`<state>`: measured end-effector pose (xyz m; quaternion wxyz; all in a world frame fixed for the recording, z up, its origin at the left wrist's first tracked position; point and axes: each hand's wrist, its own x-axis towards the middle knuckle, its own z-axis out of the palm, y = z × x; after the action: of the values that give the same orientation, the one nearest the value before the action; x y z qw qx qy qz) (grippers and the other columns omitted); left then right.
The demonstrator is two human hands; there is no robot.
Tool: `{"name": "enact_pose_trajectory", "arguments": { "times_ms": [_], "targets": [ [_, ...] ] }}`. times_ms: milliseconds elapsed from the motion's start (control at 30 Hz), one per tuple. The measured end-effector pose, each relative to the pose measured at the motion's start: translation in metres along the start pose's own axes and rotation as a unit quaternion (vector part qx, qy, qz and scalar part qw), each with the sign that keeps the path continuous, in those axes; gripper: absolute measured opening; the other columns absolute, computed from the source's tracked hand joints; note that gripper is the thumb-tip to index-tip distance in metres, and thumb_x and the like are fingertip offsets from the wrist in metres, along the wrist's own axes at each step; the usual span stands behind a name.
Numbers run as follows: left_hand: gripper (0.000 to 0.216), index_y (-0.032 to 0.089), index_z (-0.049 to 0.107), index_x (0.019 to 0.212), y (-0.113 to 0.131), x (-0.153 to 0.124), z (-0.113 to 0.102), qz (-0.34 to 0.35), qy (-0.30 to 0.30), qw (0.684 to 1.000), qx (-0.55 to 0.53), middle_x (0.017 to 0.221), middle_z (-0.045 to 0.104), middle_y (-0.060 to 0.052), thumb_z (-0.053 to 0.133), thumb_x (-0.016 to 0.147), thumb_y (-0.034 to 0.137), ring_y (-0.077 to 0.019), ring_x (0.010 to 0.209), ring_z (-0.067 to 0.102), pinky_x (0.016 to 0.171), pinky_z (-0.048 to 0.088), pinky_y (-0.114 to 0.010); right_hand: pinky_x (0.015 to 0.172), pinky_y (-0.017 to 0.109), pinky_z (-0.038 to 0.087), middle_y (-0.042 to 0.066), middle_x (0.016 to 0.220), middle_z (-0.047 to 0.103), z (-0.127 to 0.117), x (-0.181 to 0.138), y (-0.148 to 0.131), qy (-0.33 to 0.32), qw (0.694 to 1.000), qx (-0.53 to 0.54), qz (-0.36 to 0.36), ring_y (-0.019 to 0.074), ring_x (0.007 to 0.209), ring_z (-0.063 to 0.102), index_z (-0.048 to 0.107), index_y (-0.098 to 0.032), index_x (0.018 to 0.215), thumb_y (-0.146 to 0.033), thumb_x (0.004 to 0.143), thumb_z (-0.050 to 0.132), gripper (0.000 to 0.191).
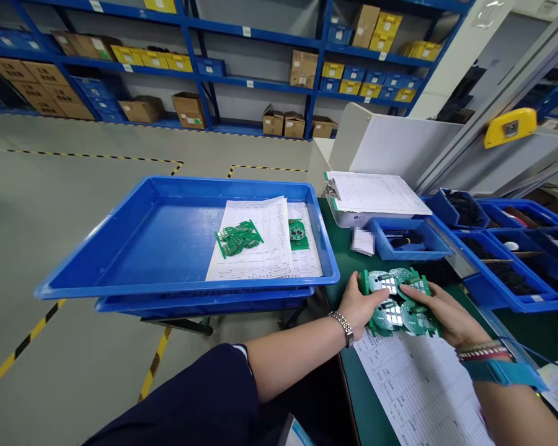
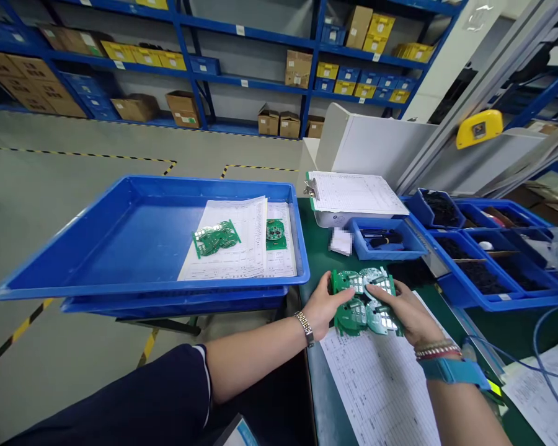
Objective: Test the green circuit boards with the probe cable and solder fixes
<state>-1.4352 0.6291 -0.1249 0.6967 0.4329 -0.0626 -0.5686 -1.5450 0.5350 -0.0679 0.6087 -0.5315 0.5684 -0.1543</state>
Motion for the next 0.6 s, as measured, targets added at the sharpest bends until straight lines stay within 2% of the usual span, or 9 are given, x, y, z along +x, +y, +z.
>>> {"name": "enact_pose_trajectory", "arguments": {
  "times_ms": [133, 200, 267, 333, 400, 500, 600],
  "targets": [
    [0.083, 0.021, 0.044, 0.119, 0.008, -0.001, -0.001, -0.003, -0.041, 0.999, -0.021, 0.108, 0.06, -0.011, 0.083, 0.048, 0.041, -0.0263, 0.095, 0.06, 0.076, 0.051, -0.04, 0.063, 0.034, 0.057, 0.012, 0.106, 0.064, 0.012, -0.013, 0.004, 0.039, 0.996, -0.022, -0.081, 0.0271, 0.085, 0.066, 0.052, -0.019, 0.112, -0.037, 0.052, 0.081, 0.068],
    [0.073, 0.018, 0.051, 0.108, 0.014, -0.003, -0.003, -0.014, -0.079, 0.997, -0.018, 0.1, 0.062, -0.01, 0.084, 0.047, 0.04, -0.0258, 0.085, 0.063, 0.072, 0.052, -0.043, 0.07, 0.036, 0.057, 0.011, 0.108, 0.063, 0.016, -0.022, 0.011, 0.062, 0.991, -0.005, -0.117, 0.0279, 0.092, 0.063, 0.049, -0.019, 0.116, -0.041, 0.052, 0.08, 0.074],
    [0.067, 0.017, 0.054, 0.104, 0.02, -0.01, -0.004, -0.022, -0.12, 0.992, -0.012, 0.096, 0.064, -0.009, 0.084, 0.047, 0.035, -0.0243, 0.084, 0.063, 0.076, 0.05, -0.043, 0.08, 0.039, 0.054, 0.01, 0.113, 0.059, 0.016, -0.036, 0.022, 0.108, 0.979, 0.002, -0.173, 0.0278, 0.1, 0.06, 0.042, -0.02, 0.125, -0.044, 0.054, 0.078, 0.083],
    [0.073, 0.02, 0.05, 0.116, 0.022, -0.023, -0.004, -0.009, -0.159, 0.987, 0.006, 0.104, 0.063, -0.007, 0.084, 0.051, 0.027, -0.0231, 0.094, 0.06, 0.087, 0.046, -0.041, 0.089, 0.042, 0.049, 0.01, 0.121, 0.054, 0.013, -0.057, 0.039, 0.158, 0.959, -0.017, -0.234, 0.0276, 0.108, 0.055, 0.034, -0.021, 0.133, -0.045, 0.058, 0.075, 0.089],
    [0.091, 0.024, 0.033, 0.134, 0.018, -0.041, -0.005, 0.028, -0.212, 0.975, 0.064, 0.119, 0.056, -0.007, 0.081, 0.057, 0.025, -0.0235, 0.11, 0.053, 0.098, 0.039, -0.04, 0.096, 0.045, 0.043, 0.01, 0.129, 0.046, 0.007, -0.085, 0.062, 0.206, 0.938, -0.05, -0.276, 0.0284, 0.116, 0.048, 0.026, -0.022, 0.138, -0.044, 0.063, 0.071, 0.091],
    [0.106, 0.022, 0.007, 0.143, -0.005, -0.071, -0.013, 0.088, -0.338, 0.917, 0.192, 0.133, 0.044, -0.011, 0.077, 0.064, 0.029, -0.0266, 0.122, 0.042, 0.106, 0.028, -0.042, 0.101, 0.05, 0.034, 0.011, 0.138, 0.035, 0.001, -0.137, 0.108, 0.291, 0.91, -0.09, -0.281, 0.0327, 0.126, 0.036, 0.017, -0.022, 0.142, -0.046, 0.065, 0.07, 0.096],
    [0.112, 0.025, 0.001, 0.144, -0.043, -0.097, -0.023, 0.182, -0.44, 0.837, 0.27, 0.14, 0.033, -0.014, 0.077, 0.063, 0.035, -0.0311, 0.126, 0.035, 0.107, 0.025, -0.044, 0.097, 0.051, 0.038, 0.014, 0.138, 0.033, -0.002, -0.187, 0.163, 0.342, 0.896, -0.095, -0.268, 0.0346, 0.123, 0.039, 0.008, -0.022, 0.144, -0.05, 0.069, 0.065, 0.098]
  ]
}}
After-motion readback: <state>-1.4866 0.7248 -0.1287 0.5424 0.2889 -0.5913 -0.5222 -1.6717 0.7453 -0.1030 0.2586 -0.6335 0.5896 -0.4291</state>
